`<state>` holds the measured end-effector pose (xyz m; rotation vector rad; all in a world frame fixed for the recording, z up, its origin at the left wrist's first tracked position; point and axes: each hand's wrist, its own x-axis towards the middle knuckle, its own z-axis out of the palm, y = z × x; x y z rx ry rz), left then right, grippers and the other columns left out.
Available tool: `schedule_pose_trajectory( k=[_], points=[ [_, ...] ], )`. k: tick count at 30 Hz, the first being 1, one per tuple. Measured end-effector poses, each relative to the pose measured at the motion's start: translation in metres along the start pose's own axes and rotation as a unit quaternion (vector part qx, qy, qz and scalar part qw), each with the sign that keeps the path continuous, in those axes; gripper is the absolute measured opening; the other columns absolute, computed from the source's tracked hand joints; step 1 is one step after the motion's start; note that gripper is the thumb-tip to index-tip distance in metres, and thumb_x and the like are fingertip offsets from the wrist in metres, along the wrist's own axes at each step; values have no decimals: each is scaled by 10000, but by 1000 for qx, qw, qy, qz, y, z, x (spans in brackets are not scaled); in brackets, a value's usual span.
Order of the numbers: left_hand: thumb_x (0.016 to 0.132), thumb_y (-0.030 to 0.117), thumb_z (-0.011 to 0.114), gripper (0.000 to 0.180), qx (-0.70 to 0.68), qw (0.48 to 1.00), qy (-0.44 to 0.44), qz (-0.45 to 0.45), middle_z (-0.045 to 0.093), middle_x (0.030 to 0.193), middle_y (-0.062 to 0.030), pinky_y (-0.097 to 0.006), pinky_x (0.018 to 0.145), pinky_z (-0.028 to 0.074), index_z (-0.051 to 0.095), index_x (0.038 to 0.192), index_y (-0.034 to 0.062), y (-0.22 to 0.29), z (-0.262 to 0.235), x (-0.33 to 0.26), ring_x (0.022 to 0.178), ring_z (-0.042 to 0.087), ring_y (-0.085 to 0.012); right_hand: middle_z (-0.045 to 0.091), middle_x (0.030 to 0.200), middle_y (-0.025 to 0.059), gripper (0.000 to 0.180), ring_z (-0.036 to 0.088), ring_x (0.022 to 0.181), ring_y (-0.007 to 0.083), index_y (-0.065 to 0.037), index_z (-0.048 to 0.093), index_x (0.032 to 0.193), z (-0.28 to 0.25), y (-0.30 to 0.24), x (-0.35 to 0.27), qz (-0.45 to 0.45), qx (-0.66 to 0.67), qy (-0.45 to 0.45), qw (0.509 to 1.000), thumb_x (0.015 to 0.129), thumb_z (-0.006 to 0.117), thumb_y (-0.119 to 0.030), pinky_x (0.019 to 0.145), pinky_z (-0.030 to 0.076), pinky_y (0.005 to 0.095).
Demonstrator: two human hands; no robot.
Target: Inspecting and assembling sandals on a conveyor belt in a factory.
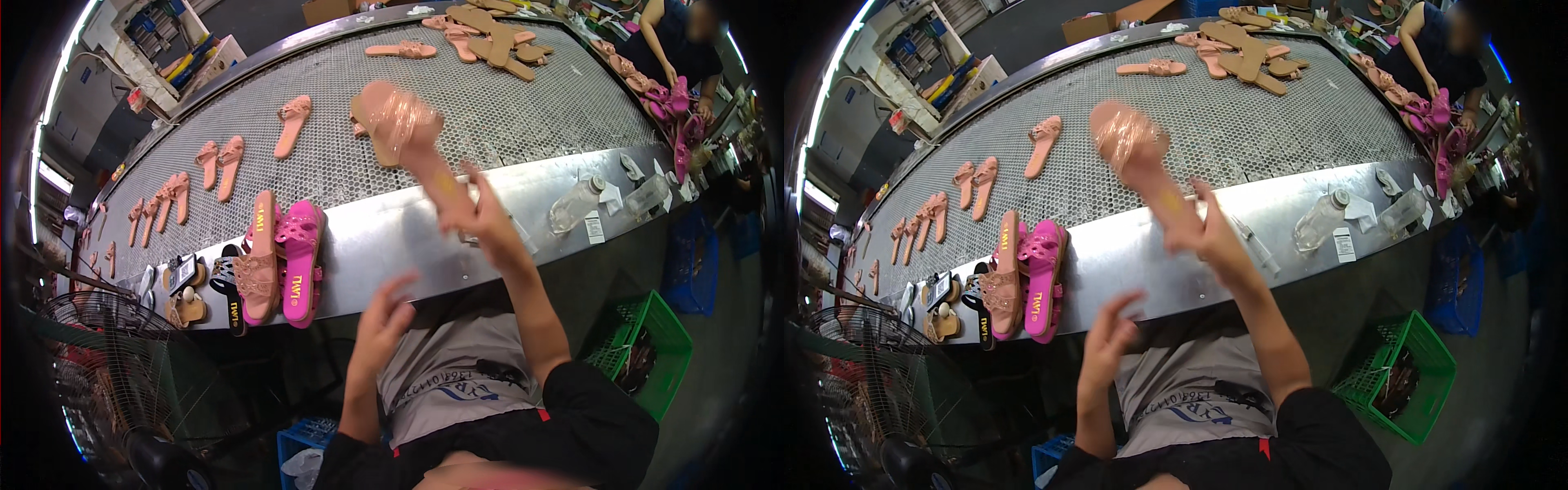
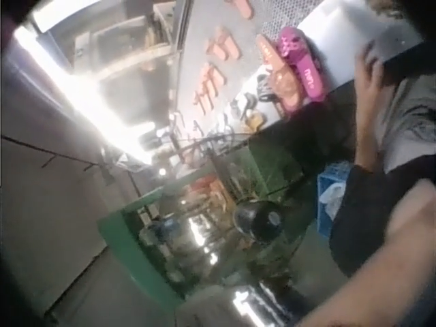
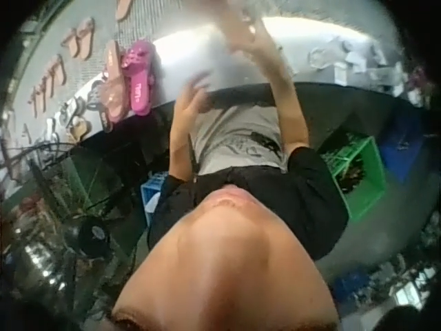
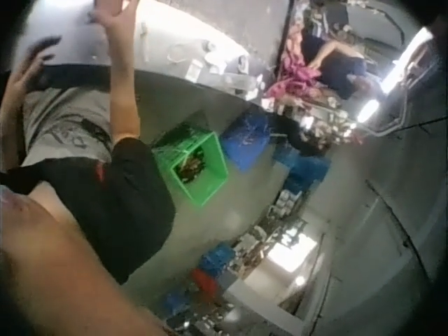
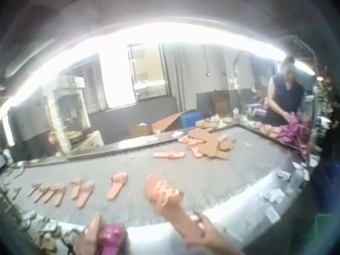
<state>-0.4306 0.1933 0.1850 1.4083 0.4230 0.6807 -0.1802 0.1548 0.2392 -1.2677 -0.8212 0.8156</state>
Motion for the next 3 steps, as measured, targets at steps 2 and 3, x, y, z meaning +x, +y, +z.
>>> schedule_pose_trajectory(
  k=[2, 3],
  points=[
    [992, 283, 609, 686, -123, 983, 80, 111, 372, 1566, -96, -406, 1118, 389, 279, 1554, 71, -8, -5, 43, 1406, 418, -296, 556, 1323, 158, 1068, 605, 1135, 215, 76, 214, 1531, -3, 4, -42, 149, 32, -167, 974, 728, 879, -156, 921, 515, 308],
    [968, 366, 636, 770, -220, 964, 121, 85, 351, 1582, -90, -405, 1123, 381, 247, 1569, 82, -6, -5, 58, 1425, 391, -282, 556, 1323, 158, 1068, 605, 1135, 215, 76, 214, 1531, -7, 8, -48, 155, 35, -163, 974, 728, 879, -156, 921, 515, 308]
  ],
)
